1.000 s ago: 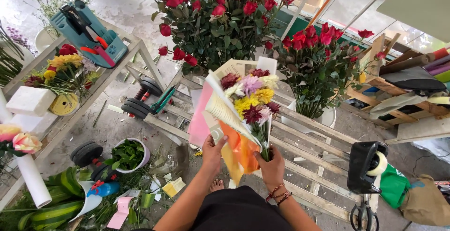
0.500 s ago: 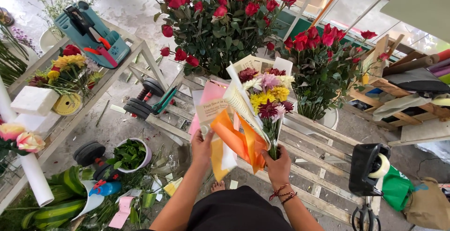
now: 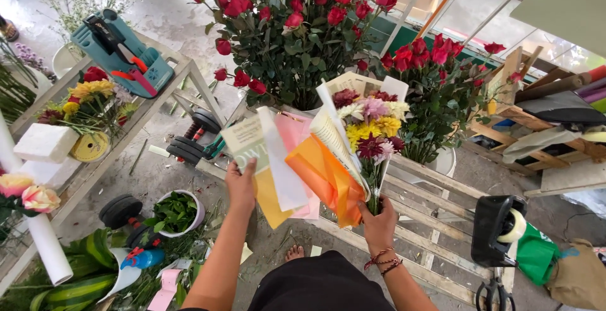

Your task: Wrapping a bouquet of flowers with decorative paper and securing it with tape.

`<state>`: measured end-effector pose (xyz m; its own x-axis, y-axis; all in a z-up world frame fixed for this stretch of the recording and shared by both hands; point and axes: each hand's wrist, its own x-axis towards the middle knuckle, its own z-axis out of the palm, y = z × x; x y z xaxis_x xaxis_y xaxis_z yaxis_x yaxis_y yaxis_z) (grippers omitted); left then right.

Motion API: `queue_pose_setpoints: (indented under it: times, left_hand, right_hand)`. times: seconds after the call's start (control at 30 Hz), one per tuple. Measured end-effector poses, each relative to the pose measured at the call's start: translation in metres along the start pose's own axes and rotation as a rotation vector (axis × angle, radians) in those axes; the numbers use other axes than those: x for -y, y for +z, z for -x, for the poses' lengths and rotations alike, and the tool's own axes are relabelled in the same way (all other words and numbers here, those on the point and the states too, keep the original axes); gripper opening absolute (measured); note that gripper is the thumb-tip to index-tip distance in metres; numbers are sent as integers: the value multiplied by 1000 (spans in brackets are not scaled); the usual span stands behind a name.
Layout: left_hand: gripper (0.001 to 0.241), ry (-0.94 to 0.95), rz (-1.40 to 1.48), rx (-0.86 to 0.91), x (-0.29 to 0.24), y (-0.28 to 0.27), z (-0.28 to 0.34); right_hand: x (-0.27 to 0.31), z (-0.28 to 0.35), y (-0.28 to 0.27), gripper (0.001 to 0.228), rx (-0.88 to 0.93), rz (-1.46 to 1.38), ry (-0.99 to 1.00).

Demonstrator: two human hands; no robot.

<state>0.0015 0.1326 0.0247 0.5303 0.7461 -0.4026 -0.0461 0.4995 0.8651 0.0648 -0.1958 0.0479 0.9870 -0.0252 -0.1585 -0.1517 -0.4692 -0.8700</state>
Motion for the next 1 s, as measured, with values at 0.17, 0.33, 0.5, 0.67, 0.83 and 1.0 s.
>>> queue_pose_setpoints:
  times: [0.17,0.33,0.5,0.67,0.83,1.0]
  left_hand:
    - [33,-8,-505,-59,4,20,5]
    - [76,330,-884,-40,64,13,-22]
    - [94,257,-746,-94,59,21,-2]
    - [58,-50,-510,-111,63,13,-15]
    - [13,-170,-424,-86,-14,-3,26]
    - [30,-62,-112,-242,-162,-3,112]
  right_hand:
    - [3,-1,13,46,-55,41,57]
    - [2,-2,24,62,-62,50,93]
    - [9,4,28,59,-51,44,177]
    - [-10,-5,35,63,-90,118,135]
    - [1,-1,38,44,-84,84,131]
    - [-20,3,56,53,1,157,70]
